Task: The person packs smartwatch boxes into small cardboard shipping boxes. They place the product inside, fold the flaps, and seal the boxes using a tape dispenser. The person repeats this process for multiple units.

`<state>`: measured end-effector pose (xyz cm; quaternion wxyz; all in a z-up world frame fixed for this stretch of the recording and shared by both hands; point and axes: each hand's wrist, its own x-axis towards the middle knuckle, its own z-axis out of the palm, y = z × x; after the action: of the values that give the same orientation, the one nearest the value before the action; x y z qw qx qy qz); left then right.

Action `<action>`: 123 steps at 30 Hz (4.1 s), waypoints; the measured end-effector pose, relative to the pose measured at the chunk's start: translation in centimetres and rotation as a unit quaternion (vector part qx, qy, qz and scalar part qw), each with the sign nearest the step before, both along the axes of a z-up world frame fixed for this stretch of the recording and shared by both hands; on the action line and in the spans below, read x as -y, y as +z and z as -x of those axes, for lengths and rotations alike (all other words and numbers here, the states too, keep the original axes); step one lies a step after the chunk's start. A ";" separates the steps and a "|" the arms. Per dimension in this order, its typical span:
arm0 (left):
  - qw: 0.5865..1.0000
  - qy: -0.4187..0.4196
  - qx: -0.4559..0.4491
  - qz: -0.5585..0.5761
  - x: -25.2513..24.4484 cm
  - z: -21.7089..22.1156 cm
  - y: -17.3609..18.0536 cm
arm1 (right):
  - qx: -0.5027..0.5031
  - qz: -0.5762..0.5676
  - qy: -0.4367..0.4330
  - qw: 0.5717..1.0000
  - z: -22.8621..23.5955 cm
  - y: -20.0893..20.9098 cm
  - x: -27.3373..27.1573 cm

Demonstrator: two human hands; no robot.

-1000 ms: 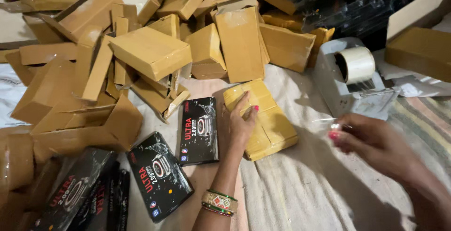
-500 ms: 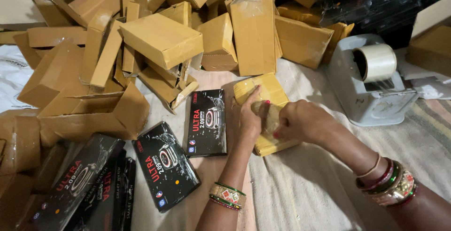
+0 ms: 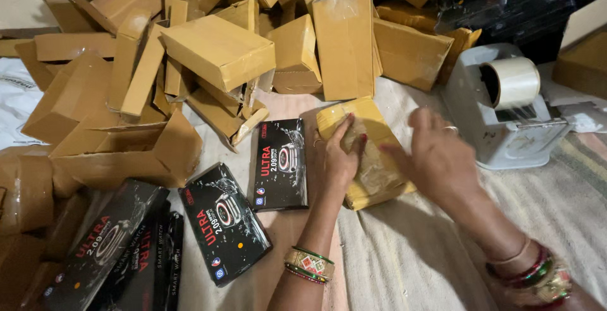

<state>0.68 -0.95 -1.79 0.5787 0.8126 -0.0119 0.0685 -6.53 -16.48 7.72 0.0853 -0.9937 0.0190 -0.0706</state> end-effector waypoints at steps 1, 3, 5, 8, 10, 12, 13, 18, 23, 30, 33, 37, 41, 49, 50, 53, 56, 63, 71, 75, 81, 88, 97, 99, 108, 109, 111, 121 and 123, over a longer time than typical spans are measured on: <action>1.000 -0.007 -0.019 0.023 0.0 0.1 0.1 | 0.024 0.002 0.025 0.999 0.0 -1.2 -0.7; 1.000 0.001 -0.002 -0.019 -0.2 0.2 0.2 | 0.037 0.079 0.064 0.994 0.0 -3.8 -2.6; 0.995 0.020 0.049 -0.083 -0.6 0.1 0.4 | 0.023 0.091 0.078 0.992 -0.8 -5.5 -2.8; 0.984 0.031 0.110 -0.137 -1.1 0.2 0.0 | -0.063 0.026 0.054 0.996 -2.4 -6.8 -1.5; 0.995 -0.001 0.074 -0.063 -0.9 0.2 -0.2 | -0.138 0.004 0.024 0.990 -3.9 -7.0 -0.2; 0.990 0.019 0.093 -0.104 -0.7 0.0 0.0 | -0.106 -0.046 0.038 0.993 -5.2 -6.6 1.1; 0.986 0.031 0.103 -0.123 -0.7 -0.2 0.2 | -0.088 -0.070 0.048 0.993 -5.8 -6.4 1.4; 0.996 0.016 0.081 -0.037 -0.4 0.0 -0.3 | -0.095 -0.159 -0.052 0.981 -5.0 -6.9 3.3; 0.990 0.022 0.106 -0.090 -0.8 -0.5 -0.9 | 0.098 -0.177 0.095 0.975 -2.7 -7.6 2.6; 0.984 0.023 0.144 -0.098 -0.5 -0.3 -0.7 | 0.047 -0.168 0.071 0.982 -1.9 -8.5 0.7; 0.985 0.050 0.063 -0.149 -0.5 0.7 1.5 | 0.069 -0.217 0.043 0.973 -1.1 -7.0 2.3; 0.988 0.044 -0.013 -0.147 -1.1 2.4 3.4 | 0.318 -0.105 0.033 0.942 1.5 -4.4 7.3; 0.970 0.063 0.046 -0.228 -1.0 2.0 3.0 | 0.418 0.180 -0.121 0.882 1.8 -2.3 13.0; 0.987 0.054 0.048 -0.146 -0.8 0.5 0.5 | 0.043 -0.403 -0.243 0.881 -1.9 -3.2 18.9; 0.985 0.053 0.044 -0.161 -0.7 0.6 0.6 | 0.117 -0.465 -0.179 0.859 -1.7 -4.0 19.1; 0.981 0.059 0.044 -0.179 -1.0 0.9 1.0 | 0.285 -0.616 0.013 0.734 -0.6 -6.3 18.7; 0.989 0.049 0.072 -0.121 -0.8 0.8 0.6 | 0.340 -0.692 0.090 0.630 1.9 -7.8 18.0; 0.993 0.082 0.030 -0.080 -1.2 -0.6 -0.7 | 0.293 -0.455 -0.119 0.833 5.8 -7.0 14.6; 0.995 0.088 0.000 -0.052 -1.1 -1.6 -1.2 | 0.112 -0.232 -0.196 0.946 6.3 -6.3 18.4; 0.995 0.052 0.060 -0.054 -1.7 -1.5 -1.5 | 0.157 -0.501 -0.057 0.849 7.8 -7.7 19.1; 0.995 -0.092 0.010 0.048 -2.3 -3.6 0.7 | 0.056 -0.873 0.029 0.483 2.6 -8.7 12.0; 0.947 -0.275 0.062 -0.152 -2.5 -1.8 5.2 | 0.035 -0.918 0.023 0.395 0.4 -8.5 4.6; 0.854 -0.269 0.183 -0.406 3.0 2.9 10.1 | 0.128 -0.712 0.003 0.690 5.8 -7.3 10.1; 0.852 -0.259 0.133 -0.435 3.4 3.5 10.7 | 0.124 -0.624 0.040 0.770 5.5 -7.3 12.1; 0.844 -0.249 0.171 -0.443 4.0 3.4 8.4 | 0.020 -0.599 0.157 0.785 -0.5 -7.6 13.4; 0.838 -0.253 0.155 -0.457 3.9 3.1 8.1 | 0.002 -0.608 0.182 0.773 -0.7 -7.7 12.9; 0.842 -0.272 0.144 -0.443 3.3 1.8 8.1 | -0.015 -0.618 0.194 0.761 -2.2 -7.7 11.7; 0.900 -0.249 0.003 -0.358 0.9 -0.8 5.9 | -0.119 -0.643 0.174 0.737 -5.9 -7.4 9.2; 0.904 -0.253 0.016 -0.344 0.8 -1.0 5.8 | -0.106 -0.603 0.166 0.773 -5.6 -6.4 8.3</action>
<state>1.66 -1.76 4.05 0.2610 0.9295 -0.2493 -0.0754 -0.97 -24.78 1.36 0.6745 -0.7277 -0.0983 0.0766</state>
